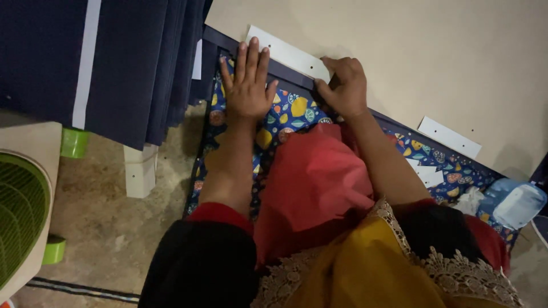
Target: The person sits on the floor and assembles paper goods by applying glue to small white strips and attaching them to the edges of large dark blue sheets. They then fold the sheets over the strips to secure them, repeating the process for multiple items.
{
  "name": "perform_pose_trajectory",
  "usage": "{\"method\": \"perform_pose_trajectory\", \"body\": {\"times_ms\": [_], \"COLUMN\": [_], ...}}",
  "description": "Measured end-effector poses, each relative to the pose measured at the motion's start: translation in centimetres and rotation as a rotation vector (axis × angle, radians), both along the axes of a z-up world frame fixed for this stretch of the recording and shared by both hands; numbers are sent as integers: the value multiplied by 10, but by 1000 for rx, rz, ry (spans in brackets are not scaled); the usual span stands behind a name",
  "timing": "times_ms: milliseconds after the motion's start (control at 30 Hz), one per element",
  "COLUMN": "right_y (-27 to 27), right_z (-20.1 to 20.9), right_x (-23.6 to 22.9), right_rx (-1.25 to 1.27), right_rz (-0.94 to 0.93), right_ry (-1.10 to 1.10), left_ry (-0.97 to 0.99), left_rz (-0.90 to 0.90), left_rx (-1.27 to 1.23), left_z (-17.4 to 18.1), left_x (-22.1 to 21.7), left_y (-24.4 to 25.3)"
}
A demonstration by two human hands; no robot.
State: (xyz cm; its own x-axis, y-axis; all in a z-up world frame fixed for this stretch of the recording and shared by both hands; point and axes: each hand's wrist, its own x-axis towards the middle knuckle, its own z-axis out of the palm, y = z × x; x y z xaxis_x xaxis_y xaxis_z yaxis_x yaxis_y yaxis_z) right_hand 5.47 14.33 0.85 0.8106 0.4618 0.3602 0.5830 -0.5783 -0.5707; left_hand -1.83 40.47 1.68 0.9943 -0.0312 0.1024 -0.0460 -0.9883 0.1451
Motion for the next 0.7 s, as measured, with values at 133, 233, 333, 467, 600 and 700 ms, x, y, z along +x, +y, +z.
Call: {"method": "perform_pose_trajectory", "body": {"times_ms": [133,233,333,467,600,700], "right_y": [1,1,0,1,1,0], "right_z": [0,-2,-4,-2,-7,-5], "right_x": [0,-1,-2,-2,3,1], "right_rx": [-16,-19,8,-5,-30,-63], "right_rz": [24,11,15,14,27,28], "right_ry": [-33,-9,-38,-40,-63,-31], "left_ry": [151,123,87,123,224,197], "left_rz": [17,14,19,21,38,43], "left_rx": [-114,-170,-136,-132,-117,-108], "left_z": [6,0,-5,-2,6,0], "left_x": [3,4,4,6,8,6], "left_y": [1,3,3,2,2,2]}}
